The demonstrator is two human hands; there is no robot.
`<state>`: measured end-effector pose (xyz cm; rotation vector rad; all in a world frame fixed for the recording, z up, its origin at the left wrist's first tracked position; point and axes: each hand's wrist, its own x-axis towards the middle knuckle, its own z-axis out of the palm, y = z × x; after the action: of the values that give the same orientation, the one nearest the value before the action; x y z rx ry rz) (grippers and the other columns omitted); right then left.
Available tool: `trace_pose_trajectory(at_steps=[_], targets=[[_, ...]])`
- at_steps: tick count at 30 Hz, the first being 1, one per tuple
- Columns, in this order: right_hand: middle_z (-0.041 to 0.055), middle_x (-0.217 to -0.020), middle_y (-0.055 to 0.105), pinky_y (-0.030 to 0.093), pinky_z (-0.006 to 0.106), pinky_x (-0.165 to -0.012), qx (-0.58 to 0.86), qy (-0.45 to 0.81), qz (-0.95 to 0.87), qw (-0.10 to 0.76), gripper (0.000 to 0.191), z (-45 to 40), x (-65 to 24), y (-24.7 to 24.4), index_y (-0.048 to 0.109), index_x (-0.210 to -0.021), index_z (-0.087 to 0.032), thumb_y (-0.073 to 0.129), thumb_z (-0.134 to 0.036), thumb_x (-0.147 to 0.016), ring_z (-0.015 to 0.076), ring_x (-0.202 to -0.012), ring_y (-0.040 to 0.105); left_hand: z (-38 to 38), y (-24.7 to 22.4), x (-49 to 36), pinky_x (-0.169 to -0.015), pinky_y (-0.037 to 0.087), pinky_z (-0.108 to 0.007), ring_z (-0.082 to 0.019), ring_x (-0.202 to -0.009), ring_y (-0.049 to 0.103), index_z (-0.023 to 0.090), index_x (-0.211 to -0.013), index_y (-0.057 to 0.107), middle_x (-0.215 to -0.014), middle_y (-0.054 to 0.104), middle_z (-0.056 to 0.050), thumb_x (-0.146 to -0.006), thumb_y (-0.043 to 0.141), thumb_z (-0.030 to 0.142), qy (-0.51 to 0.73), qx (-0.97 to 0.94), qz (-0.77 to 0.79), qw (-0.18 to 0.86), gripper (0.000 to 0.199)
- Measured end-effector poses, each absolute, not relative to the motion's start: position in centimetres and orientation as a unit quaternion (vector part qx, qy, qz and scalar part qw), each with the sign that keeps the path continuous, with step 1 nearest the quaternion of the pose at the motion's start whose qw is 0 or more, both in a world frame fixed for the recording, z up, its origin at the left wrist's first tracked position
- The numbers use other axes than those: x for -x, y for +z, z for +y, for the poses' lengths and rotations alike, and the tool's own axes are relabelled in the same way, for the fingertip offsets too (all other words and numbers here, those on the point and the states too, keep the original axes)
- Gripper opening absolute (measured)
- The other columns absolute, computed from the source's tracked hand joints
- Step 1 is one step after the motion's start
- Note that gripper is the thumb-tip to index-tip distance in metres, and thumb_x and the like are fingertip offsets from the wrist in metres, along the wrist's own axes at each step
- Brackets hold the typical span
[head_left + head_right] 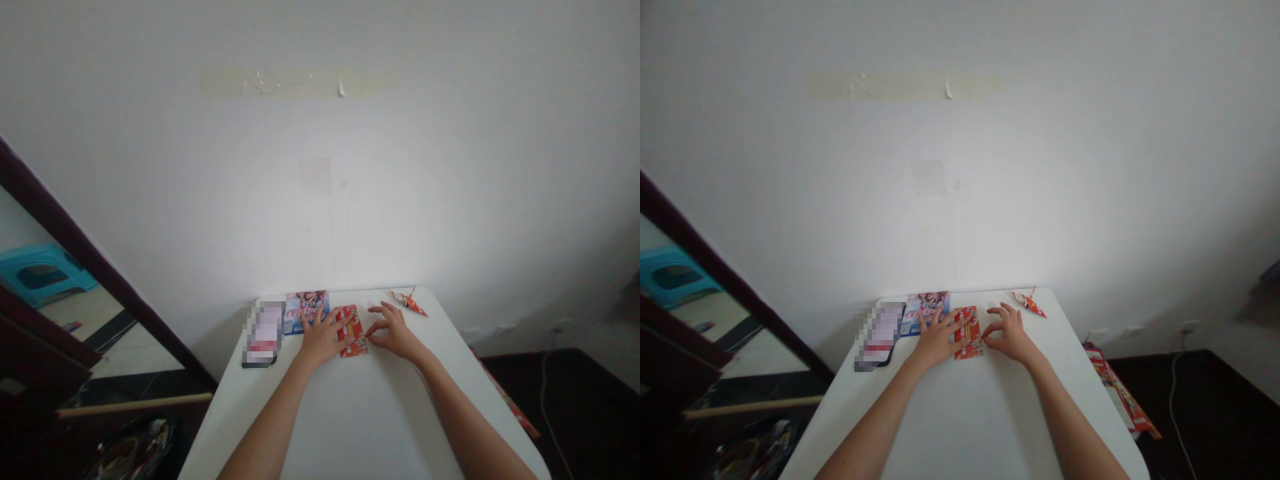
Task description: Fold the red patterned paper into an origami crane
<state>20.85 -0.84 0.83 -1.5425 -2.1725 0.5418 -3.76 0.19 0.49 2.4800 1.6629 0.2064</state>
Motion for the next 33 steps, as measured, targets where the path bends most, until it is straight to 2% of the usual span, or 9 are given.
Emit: trace_pose_trajectory(at_steps=[5,10,22,27,33], targets=[[0.0010,-0.145,0.054,0.010,0.066,-0.119,0.546,0.189,-0.787,0.215,0.008,-0.6,-20.6,-0.1,0.081,-0.084,-0.038,0.074,-0.036,-0.080,0.0359,-0.149,0.023,0.2,0.4,3.7,-0.106,-0.003,-0.087,-0.047,-0.150,0.017,0.060,-0.148,0.030,-0.164,0.033,0.009,-0.091,0.045,0.068,0.071,-0.827,0.554,0.062,0.060],[0.0010,-0.143,0.055,0.013,0.065,-0.118,0.551,0.162,-0.785,0.231,0.010,-0.1,-20.5,-0.9,0.081,-0.085,-0.040,0.074,-0.033,-0.081,0.0360,-0.148,0.025,0.2,0.3,3.6,-0.106,-0.004,-0.087,-0.046,-0.150,0.018,0.061,-0.146,0.033,-0.163,0.035,0.009,-0.092,0.044,0.067,0.075,-0.825,0.556,0.061,0.056],[0.0041,-0.136,0.060,0.021,0.065,-0.116,0.591,0.116,-0.749,0.277,0.013,0.6,-19.5,-1.7,0.081,-0.091,-0.039,0.072,-0.032,-0.084,0.0347,-0.143,0.033,0.0,0.5,3.6,-0.107,-0.002,-0.086,-0.047,-0.150,0.019,0.060,-0.145,0.037,-0.162,0.036,0.009,-0.090,0.050,0.067,0.078,-0.824,0.558,0.057,0.058],[0.0042,-0.137,0.059,0.024,0.063,-0.116,0.581,0.115,-0.753,0.287,0.012,0.3,-19.8,-1.6,0.081,-0.086,-0.037,0.074,-0.029,-0.081,0.0343,-0.142,0.035,-0.3,0.7,3.5,-0.106,-0.005,-0.087,-0.047,-0.149,0.019,0.059,-0.145,0.037,-0.162,0.038,0.008,-0.088,0.053,0.066,0.084,-0.835,0.541,0.062,0.060],[0.0046,-0.137,0.060,0.023,0.062,-0.117,0.574,0.119,-0.760,0.281,0.007,0.3,-20.3,-1.6,0.081,-0.080,-0.034,0.075,-0.030,-0.079,0.0351,-0.143,0.033,-0.6,0.9,3.3,-0.108,-0.003,-0.086,-0.045,-0.150,0.019,0.058,-0.145,0.039,-0.160,0.040,0.008,-0.088,0.055,0.063,0.074,-0.837,0.536,0.080,0.059]])
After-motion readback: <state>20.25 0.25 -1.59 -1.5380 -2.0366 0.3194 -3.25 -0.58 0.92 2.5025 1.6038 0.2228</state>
